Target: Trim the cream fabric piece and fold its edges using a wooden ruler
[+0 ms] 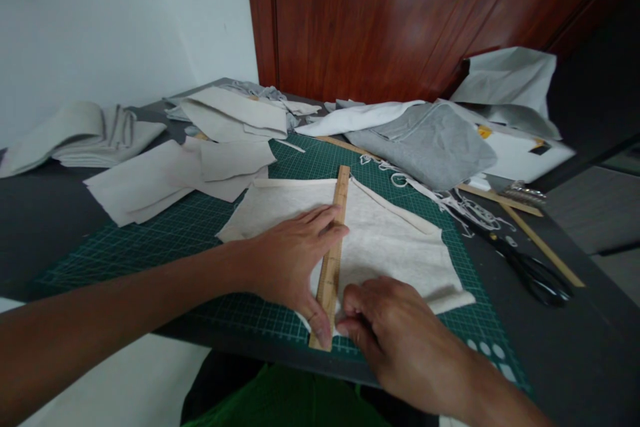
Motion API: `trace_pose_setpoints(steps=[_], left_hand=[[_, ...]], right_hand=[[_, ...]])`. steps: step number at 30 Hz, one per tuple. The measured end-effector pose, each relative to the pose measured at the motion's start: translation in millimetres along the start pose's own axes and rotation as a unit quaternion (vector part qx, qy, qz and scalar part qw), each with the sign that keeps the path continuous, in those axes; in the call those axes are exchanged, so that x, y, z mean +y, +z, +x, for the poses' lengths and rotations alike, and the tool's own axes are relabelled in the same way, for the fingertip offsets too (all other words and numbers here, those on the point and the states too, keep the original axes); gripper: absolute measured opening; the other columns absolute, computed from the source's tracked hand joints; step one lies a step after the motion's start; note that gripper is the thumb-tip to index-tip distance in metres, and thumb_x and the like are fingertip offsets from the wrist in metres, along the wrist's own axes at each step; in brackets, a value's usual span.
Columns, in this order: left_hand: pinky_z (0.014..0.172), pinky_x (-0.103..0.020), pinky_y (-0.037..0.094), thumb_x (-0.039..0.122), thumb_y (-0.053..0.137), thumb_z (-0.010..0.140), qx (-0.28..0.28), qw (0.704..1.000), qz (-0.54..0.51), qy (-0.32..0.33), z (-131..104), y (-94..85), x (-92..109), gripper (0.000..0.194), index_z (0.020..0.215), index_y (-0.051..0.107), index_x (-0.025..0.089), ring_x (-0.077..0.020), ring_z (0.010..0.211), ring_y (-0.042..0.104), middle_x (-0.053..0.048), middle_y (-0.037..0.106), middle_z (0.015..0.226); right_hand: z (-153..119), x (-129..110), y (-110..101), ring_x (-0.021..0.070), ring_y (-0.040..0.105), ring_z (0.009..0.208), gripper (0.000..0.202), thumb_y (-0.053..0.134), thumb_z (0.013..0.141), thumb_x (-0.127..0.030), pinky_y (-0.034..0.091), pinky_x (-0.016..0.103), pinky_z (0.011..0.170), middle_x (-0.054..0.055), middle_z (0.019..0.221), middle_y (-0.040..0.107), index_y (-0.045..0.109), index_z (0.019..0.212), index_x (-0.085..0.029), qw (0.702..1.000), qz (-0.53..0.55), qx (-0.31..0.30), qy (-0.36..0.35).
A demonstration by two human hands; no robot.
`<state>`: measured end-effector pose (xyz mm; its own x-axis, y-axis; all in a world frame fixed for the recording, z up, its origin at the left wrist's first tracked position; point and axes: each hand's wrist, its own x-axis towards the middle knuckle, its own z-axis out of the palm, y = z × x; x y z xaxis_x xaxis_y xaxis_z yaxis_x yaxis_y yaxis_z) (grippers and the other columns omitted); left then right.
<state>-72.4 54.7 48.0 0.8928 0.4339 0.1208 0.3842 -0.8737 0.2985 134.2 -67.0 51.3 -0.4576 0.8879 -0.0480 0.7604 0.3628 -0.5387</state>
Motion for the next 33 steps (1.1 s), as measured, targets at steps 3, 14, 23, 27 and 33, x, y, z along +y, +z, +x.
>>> trace_pose_setpoints(steps=[3, 14, 23, 27, 33], left_hand=[[0.128, -0.062, 0.028, 0.094, 0.079, 0.052, -0.010, 1.000, 0.002, -0.006, -0.4, -0.5, 0.4, 0.142, 0.154, 0.049, 0.000, -0.0510, 0.160, 0.025, -0.037, 0.028, 0.169], [0.129, -0.062, 0.026, 0.096, 0.077, 0.051, -0.002, 1.000, 0.004, -0.003, -0.8, 0.4, -1.0, 0.143, 0.153, 0.050, 0.000, -0.0521, 0.158, 0.027, -0.036, 0.029, 0.168], [0.124, -0.053, 0.032, 0.090, 0.067, 0.075, 0.011, 0.999, 0.033, 0.018, 7.4, -8.1, -8.2, 0.119, 0.151, 0.049, 0.000, -0.0438, 0.145, 0.046, -0.031, 0.049, 0.156], [0.115, -0.054, 0.041, 0.091, 0.068, 0.071, 0.028, 0.999, 0.024, 0.024, 12.9, -7.2, -11.1, 0.103, 0.131, 0.063, 0.008, -0.0411, 0.127, 0.055, -0.024, 0.060, 0.138], [0.112, -0.056, 0.041, 0.081, 0.064, 0.086, 0.048, 0.999, 0.021, 0.000, 14.4, -1.1, -10.6, 0.083, 0.127, 0.064, 0.009, -0.0377, 0.121, 0.056, -0.020, 0.063, 0.131]], right_hand=[[-0.1, -0.1, 0.1, 0.0221, 0.065, 0.074, 0.010, 0.060, 0.094, -0.019, 0.037, 0.036, 0.069, 0.004, 0.078, 0.071, 0.064, 0.085, -0.022, 1.000, -0.001, 0.001, 0.001], [-1.9, -1.6, -0.6, 0.0222, 0.066, 0.074, 0.012, 0.059, 0.094, -0.020, 0.040, 0.036, 0.069, 0.004, 0.077, 0.072, 0.066, 0.085, -0.021, 1.000, 0.006, 0.014, -0.007], [3.8, 2.3, 3.7, 0.0239, 0.071, 0.073, 0.004, 0.071, 0.087, -0.021, 0.044, 0.034, 0.067, 0.007, 0.080, 0.078, 0.072, 0.083, -0.020, 1.000, -0.014, -0.017, 0.004], [14.6, 2.0, -29.7, 0.0175, 0.070, 0.064, 0.015, 0.066, 0.100, -0.025, 0.044, 0.028, 0.059, 0.003, 0.080, 0.080, 0.077, 0.090, -0.023, 0.997, 0.016, -0.070, -0.009], [103.0, 73.6, -110.6, 0.0224, 0.079, 0.092, 0.036, 0.042, 0.112, -0.021, 0.056, 0.029, 0.082, 0.007, 0.109, 0.085, 0.077, 0.124, -0.021, 0.969, -0.213, 0.120, 0.025]])
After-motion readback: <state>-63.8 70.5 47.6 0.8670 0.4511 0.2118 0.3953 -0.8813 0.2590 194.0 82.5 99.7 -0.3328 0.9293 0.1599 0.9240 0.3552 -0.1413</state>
